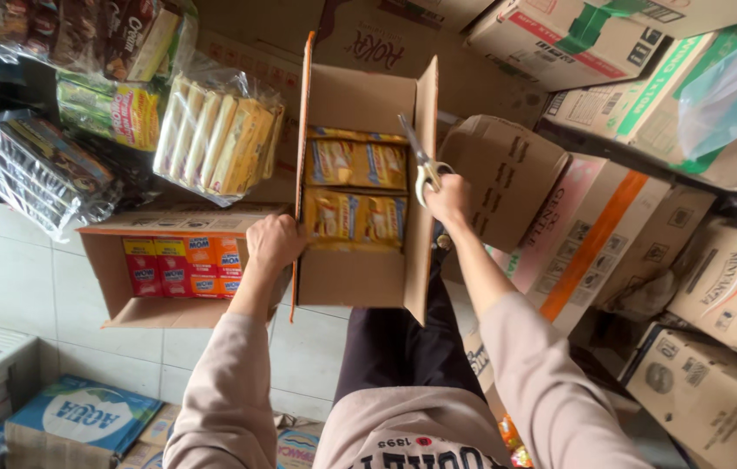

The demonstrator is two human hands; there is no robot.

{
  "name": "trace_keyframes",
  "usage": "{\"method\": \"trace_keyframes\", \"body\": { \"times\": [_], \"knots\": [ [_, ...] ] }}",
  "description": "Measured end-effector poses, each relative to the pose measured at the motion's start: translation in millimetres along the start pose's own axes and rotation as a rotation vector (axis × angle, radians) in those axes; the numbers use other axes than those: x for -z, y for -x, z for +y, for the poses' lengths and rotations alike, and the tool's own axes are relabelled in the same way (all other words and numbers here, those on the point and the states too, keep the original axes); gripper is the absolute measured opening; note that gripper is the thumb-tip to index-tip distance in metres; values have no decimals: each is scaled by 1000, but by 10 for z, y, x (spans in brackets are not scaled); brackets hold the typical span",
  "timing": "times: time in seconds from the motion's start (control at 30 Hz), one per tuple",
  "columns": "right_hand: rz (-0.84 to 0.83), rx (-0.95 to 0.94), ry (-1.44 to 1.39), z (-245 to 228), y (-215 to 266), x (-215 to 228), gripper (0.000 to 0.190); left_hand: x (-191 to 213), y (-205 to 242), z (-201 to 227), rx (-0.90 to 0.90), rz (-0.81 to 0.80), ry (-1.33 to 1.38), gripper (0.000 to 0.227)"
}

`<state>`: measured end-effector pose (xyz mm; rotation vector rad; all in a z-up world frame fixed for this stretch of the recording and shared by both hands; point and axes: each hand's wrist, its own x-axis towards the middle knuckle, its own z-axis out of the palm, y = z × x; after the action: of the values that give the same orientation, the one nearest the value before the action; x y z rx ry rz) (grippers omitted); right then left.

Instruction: The person uses scissors to cut tape on several cardboard boxes, opens them, and removes packaged items including snacks and plastic bowls. The person handles the items one at a time and places them on the floor.

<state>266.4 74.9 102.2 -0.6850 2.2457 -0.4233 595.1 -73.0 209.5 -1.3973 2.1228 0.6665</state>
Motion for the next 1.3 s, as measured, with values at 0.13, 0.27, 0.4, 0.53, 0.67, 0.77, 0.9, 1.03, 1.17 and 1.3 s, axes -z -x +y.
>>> {"method": "trace_keyframes", "body": {
  "times": [0.13, 0.27, 0.4, 0.53, 0.67, 0.77, 0.9, 1.03, 1.17, 1.3],
  "knots": [
    [97, 1, -27, -311, -22, -558, 20, -147, -265, -354, 35, -40, -76, 46],
    [44, -91, -303, -778, 53, -783, 21, -126, -499, -315, 106, 45, 67, 37],
    [-234, -259, -620, -1452, 274, -557, 22, 262, -580, 312, 130, 36, 451, 43],
    [-408, -348, -837, -1685, 791, -241, 29, 735, -517, 848, -240, 209, 906, 55],
    [-535, -333, -805, -1413, 1085, -133, 32, 648, -363, 1183, -339, 55, 1038, 52],
    [-558, -315, -777, -1116, 1193, -56, 31, 293, -221, 1356, -360, -7, 935, 42],
    [-593, -344, -763, -823, 1311, 117, 30, -218, -169, 1564, -307, -83, 976, 33],
    [-508, -325, -780, -541, 1427, 321, 25, -668, -115, 1798, -225, -80, 1123, 29],
    [-337, -268, -688, -22, 1524, 404, 18, -1111, 25, 2102, -143, -58, 1092, 29],
    [-262, -13, -671, 785, 1586, 359, 19, -1642, 158, 2513, -207, -10, 1005, 30]
  ]
}}
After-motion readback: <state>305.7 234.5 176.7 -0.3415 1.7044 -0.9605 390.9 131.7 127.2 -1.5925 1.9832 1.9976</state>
